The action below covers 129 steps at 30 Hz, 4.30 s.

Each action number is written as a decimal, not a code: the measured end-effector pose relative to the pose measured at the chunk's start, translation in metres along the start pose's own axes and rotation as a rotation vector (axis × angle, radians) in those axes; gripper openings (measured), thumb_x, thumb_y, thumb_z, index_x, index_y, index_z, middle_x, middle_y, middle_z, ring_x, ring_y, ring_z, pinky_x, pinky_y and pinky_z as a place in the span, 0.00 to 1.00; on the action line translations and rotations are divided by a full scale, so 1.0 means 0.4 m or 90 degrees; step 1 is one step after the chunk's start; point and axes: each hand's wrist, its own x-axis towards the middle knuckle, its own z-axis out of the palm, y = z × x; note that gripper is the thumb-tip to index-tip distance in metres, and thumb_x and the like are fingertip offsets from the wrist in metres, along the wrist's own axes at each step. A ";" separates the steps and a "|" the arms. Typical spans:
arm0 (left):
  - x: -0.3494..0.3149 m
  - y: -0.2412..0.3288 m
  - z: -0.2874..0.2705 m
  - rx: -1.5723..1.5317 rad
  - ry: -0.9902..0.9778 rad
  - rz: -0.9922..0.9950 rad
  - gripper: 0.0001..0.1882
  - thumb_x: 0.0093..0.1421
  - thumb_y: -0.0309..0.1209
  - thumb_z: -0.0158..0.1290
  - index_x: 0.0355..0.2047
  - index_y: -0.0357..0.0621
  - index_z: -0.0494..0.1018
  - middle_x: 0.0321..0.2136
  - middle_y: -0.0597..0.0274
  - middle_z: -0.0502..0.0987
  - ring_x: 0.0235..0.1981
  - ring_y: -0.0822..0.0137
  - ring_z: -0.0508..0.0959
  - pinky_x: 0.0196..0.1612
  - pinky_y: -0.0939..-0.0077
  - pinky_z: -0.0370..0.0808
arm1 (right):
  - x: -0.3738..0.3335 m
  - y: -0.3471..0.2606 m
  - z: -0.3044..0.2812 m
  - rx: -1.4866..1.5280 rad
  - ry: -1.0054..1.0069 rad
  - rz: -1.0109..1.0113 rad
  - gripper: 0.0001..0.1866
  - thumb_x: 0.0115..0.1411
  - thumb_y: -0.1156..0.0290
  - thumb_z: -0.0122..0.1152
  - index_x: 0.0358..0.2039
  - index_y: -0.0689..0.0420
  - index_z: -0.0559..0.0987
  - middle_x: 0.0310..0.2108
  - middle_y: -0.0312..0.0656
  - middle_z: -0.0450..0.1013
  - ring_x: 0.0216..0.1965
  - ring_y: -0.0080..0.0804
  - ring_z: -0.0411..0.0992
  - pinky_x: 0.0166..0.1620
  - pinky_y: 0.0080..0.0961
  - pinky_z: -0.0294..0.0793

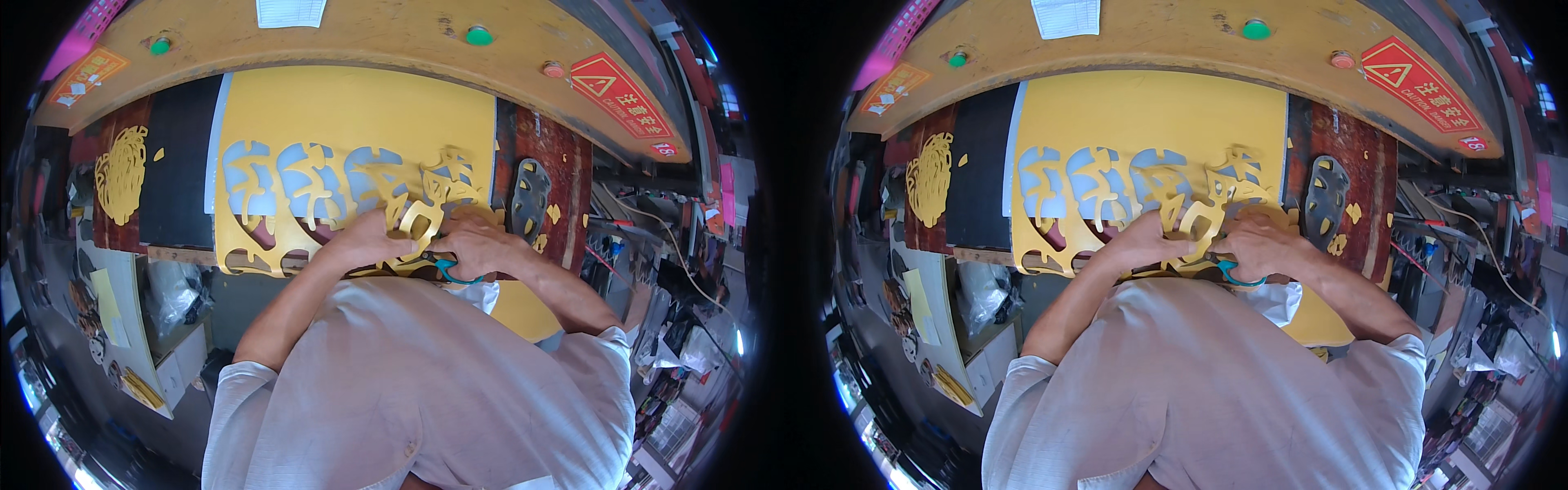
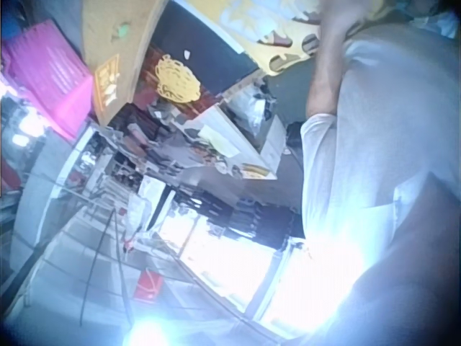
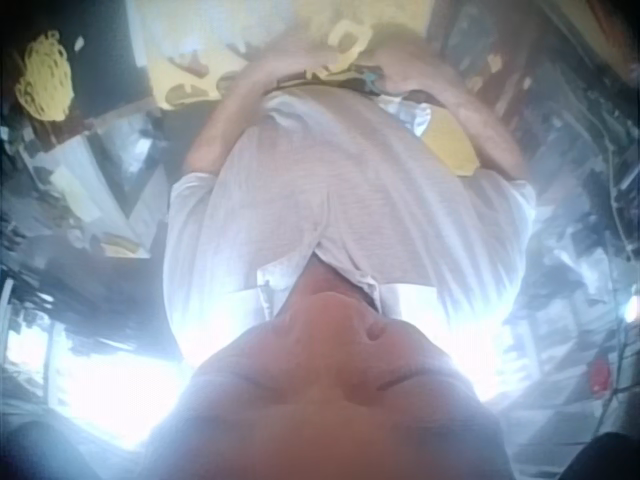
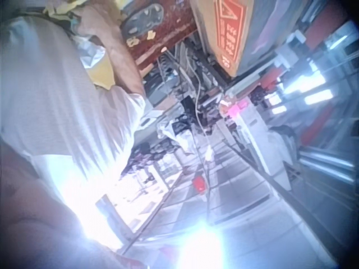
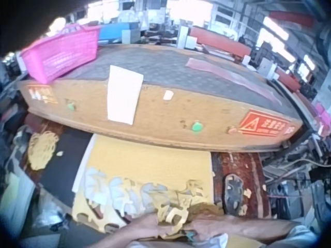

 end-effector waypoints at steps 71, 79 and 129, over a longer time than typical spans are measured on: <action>0.054 -0.027 -0.003 -0.113 0.121 -0.045 0.16 0.67 0.34 0.59 0.50 0.37 0.77 0.34 0.56 0.83 0.29 0.68 0.83 0.29 0.71 0.83 | 0.043 0.007 -0.051 -0.066 -0.057 -0.046 0.31 0.53 0.70 0.68 0.61 0.39 0.84 0.33 0.43 0.75 0.40 0.47 0.76 0.44 0.45 0.75; 0.063 -0.045 0.000 -0.113 0.126 -0.042 0.16 0.67 0.35 0.60 0.48 0.36 0.77 0.33 0.56 0.83 0.28 0.67 0.83 0.28 0.71 0.83 | 0.040 -0.003 -0.049 -0.085 -0.057 -0.036 0.31 0.55 0.70 0.68 0.62 0.39 0.83 0.33 0.43 0.74 0.39 0.47 0.75 0.44 0.46 0.74; -0.086 0.152 -0.035 -0.351 0.365 0.051 0.23 0.75 0.50 0.55 0.50 0.41 0.78 0.37 0.67 0.82 0.34 0.76 0.82 0.37 0.76 0.84 | 0.104 -0.124 0.132 0.657 0.720 0.048 0.37 0.61 0.75 0.74 0.70 0.66 0.70 0.44 0.40 0.81 0.38 0.21 0.78 0.46 0.23 0.80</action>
